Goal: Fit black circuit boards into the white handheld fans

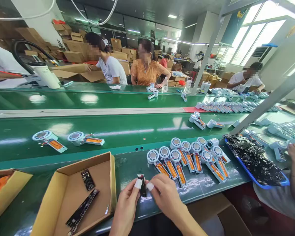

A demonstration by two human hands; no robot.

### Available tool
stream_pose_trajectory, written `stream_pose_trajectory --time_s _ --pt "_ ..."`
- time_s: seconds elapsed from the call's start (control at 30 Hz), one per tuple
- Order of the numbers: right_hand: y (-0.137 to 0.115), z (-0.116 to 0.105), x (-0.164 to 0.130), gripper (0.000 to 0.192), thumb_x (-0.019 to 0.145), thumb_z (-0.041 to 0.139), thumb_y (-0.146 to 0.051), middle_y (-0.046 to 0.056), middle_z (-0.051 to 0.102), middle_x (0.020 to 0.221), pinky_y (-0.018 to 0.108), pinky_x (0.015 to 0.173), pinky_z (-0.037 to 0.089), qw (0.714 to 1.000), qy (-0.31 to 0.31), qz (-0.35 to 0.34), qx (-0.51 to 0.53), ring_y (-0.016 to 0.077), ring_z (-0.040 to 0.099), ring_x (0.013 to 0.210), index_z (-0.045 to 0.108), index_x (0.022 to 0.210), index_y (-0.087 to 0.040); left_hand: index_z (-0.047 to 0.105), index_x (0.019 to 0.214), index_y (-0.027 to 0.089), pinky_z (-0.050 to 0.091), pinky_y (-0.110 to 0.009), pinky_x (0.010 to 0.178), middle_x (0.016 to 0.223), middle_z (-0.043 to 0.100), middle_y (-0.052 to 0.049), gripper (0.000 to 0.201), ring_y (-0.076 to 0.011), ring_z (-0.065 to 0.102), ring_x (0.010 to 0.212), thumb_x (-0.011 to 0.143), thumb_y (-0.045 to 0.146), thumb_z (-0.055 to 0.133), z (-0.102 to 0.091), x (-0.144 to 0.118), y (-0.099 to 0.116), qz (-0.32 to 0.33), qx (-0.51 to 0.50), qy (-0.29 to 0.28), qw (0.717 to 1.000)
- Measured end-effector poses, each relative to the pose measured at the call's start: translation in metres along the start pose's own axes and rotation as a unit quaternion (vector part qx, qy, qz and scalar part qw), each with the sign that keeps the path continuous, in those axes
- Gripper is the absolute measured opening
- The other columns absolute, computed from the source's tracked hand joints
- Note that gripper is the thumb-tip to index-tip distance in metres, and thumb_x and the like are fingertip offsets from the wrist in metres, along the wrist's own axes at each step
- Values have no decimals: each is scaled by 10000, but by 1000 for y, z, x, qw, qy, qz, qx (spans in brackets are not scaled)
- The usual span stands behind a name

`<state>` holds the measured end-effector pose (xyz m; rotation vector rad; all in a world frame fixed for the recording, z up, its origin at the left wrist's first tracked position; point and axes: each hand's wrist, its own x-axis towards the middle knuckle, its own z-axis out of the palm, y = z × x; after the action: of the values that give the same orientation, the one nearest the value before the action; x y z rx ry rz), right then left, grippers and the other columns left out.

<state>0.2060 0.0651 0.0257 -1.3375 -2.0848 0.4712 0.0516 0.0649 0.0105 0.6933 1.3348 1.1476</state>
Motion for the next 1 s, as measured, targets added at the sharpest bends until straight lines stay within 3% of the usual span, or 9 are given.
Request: stream_pose_trajectory --time_s 0.07,0.13,0.27,0.47,0.63,0.77,0.87,1.0 --pt "8 -14 13 213 952 539 -145 86 678 1066 309 847 490 997 23 33 -70 229 624 970 683 1093 -213 697 875 184 562 -352 789 765 733 -35 555 -237 701 788 653 693 704 2 3 1 24 17 -5 1000" --pt "17 -25 28 253 912 536 -93 99 668 1064 328 855 481 995 -9 62 -84 246 610 978 696 1070 -208 658 896 201 555 -332 735 723 684 1 471 -203 672 711 750 647 621 6 7 1 72 64 -2 995" --pt "30 -27 46 233 927 503 -119 60 691 854 276 770 466 995 -57 83 5 199 627 823 714 854 -185 627 890 219 502 -285 611 670 619 35 310 -179 605 618 758 499 647 18 10 0 135 147 6 980" --pt "32 -13 37 310 966 430 -169 -9 648 623 186 511 421 979 -80 139 129 115 571 518 663 763 -158 683 991 257 529 -328 722 839 724 -20 235 -224 686 755 790 303 571 21 10 -5 266 305 -18 914" --pt "31 -11 35 285 962 424 -191 3 690 675 193 518 440 971 -66 169 156 120 598 524 653 794 -173 706 917 281 502 -301 712 862 718 -6 179 -220 678 795 765 277 610 15 17 1 256 300 -69 916" --pt "30 -12 35 243 923 447 -177 28 705 700 241 589 443 976 -39 164 136 173 645 622 657 801 -187 660 803 241 481 -308 705 771 697 -17 115 -217 643 728 814 326 583 14 21 0 245 289 -35 925" --pt "31 -9 29 267 934 415 -223 74 729 756 296 650 466 990 -12 129 61 234 684 712 670 866 -186 653 831 213 494 -302 721 781 709 -32 140 -211 658 746 837 254 519 17 19 -4 232 287 3 929" --pt "41 -2 18 340 971 353 -315 104 753 909 347 708 514 994 63 31 -82 273 723 820 676 986 -211 663 845 184 495 -230 662 777 713 -19 173 -164 668 726 819 130 500 30 18 -5 220 295 32 929"
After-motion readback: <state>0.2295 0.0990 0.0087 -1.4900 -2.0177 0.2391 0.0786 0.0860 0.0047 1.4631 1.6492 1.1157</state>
